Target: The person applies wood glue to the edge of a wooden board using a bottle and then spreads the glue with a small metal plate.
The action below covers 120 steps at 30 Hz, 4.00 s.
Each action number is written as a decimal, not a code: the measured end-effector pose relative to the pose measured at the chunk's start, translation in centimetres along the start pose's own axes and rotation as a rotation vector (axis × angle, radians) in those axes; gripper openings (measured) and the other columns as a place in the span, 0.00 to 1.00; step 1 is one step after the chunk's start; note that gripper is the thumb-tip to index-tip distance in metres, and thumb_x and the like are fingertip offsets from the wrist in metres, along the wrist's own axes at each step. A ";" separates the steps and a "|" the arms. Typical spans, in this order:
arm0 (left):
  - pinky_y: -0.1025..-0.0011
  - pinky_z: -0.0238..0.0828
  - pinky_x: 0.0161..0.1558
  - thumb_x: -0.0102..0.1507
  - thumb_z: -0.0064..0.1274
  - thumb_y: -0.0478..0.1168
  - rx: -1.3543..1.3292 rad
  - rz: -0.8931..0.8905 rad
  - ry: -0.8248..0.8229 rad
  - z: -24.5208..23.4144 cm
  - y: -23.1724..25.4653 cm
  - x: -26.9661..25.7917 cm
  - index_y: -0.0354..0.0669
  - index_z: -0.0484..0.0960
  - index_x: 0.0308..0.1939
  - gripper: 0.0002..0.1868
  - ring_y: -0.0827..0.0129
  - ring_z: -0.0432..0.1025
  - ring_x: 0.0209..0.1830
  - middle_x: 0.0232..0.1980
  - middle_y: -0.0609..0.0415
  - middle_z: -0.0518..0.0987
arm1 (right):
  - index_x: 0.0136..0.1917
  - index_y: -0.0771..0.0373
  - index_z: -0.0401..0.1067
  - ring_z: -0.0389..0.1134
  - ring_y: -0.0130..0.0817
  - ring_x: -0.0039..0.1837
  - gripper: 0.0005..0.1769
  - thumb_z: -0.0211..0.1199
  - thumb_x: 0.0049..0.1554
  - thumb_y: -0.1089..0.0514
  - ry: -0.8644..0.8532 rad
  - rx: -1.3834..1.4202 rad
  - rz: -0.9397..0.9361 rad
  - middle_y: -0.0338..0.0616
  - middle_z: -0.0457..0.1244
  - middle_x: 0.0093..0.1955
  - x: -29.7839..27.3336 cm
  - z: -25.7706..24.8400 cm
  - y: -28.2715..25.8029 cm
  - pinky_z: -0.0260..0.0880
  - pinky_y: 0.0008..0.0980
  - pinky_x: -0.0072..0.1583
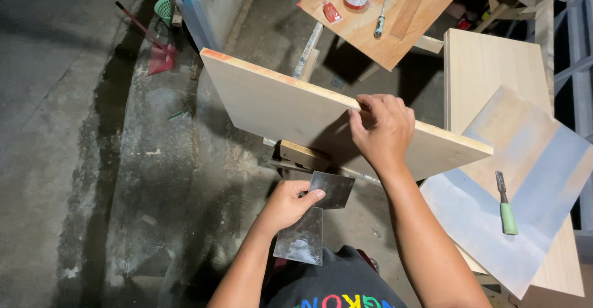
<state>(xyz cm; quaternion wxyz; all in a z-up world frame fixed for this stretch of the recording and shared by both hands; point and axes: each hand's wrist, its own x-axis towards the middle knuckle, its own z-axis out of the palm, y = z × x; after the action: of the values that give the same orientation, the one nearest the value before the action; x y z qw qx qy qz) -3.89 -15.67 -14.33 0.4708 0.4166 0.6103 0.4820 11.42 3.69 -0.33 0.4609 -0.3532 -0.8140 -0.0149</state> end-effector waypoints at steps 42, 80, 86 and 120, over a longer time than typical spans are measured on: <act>0.81 0.55 0.16 0.69 0.65 0.43 0.015 0.003 -0.023 0.5 -1.1 1.0 0.45 0.93 0.37 0.09 0.85 0.61 0.14 0.14 0.60 0.76 | 0.52 0.49 0.85 0.71 0.37 0.51 0.14 0.81 0.52 0.59 0.039 0.030 0.006 0.32 0.68 0.45 0.1 0.0 -0.4 0.66 0.38 0.58; 0.82 0.53 0.17 0.70 0.65 0.44 0.020 0.004 -0.032 0.9 0.5 0.1 0.45 0.89 0.30 0.13 0.84 0.59 0.13 0.12 0.62 0.72 | 0.56 0.52 0.84 0.71 0.43 0.57 0.14 0.80 0.57 0.56 0.062 0.091 -0.081 0.38 0.69 0.52 0.2 -1.0 -0.7 0.66 0.45 0.63; 0.82 0.53 0.16 0.70 0.65 0.43 -0.009 -0.008 -0.038 1.7 0.9 0.3 0.45 0.89 0.31 0.13 0.85 0.60 0.12 0.13 0.60 0.73 | 0.55 0.63 0.85 0.74 0.56 0.58 0.08 0.72 0.62 0.68 0.177 0.301 -0.084 0.52 0.75 0.58 -3.4 -5.4 -1.9 0.72 0.51 0.63; 0.57 0.78 0.63 0.65 0.67 0.64 0.190 -0.328 -0.439 30.5 9.0 5.3 0.50 0.89 0.63 0.31 0.56 0.82 0.62 0.57 0.47 0.89 | 0.66 0.61 0.85 0.71 0.38 0.62 0.19 0.71 0.62 0.64 -0.405 0.581 1.149 0.53 0.77 0.59 -22.4 -25.2 20.1 0.74 0.47 0.68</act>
<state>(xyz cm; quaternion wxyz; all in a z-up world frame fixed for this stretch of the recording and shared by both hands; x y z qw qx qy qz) 25.30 -2.93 -9.27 0.6219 0.4490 0.5957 0.2383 49.25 -2.62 -8.94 0.3103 -0.5874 -0.5382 0.5187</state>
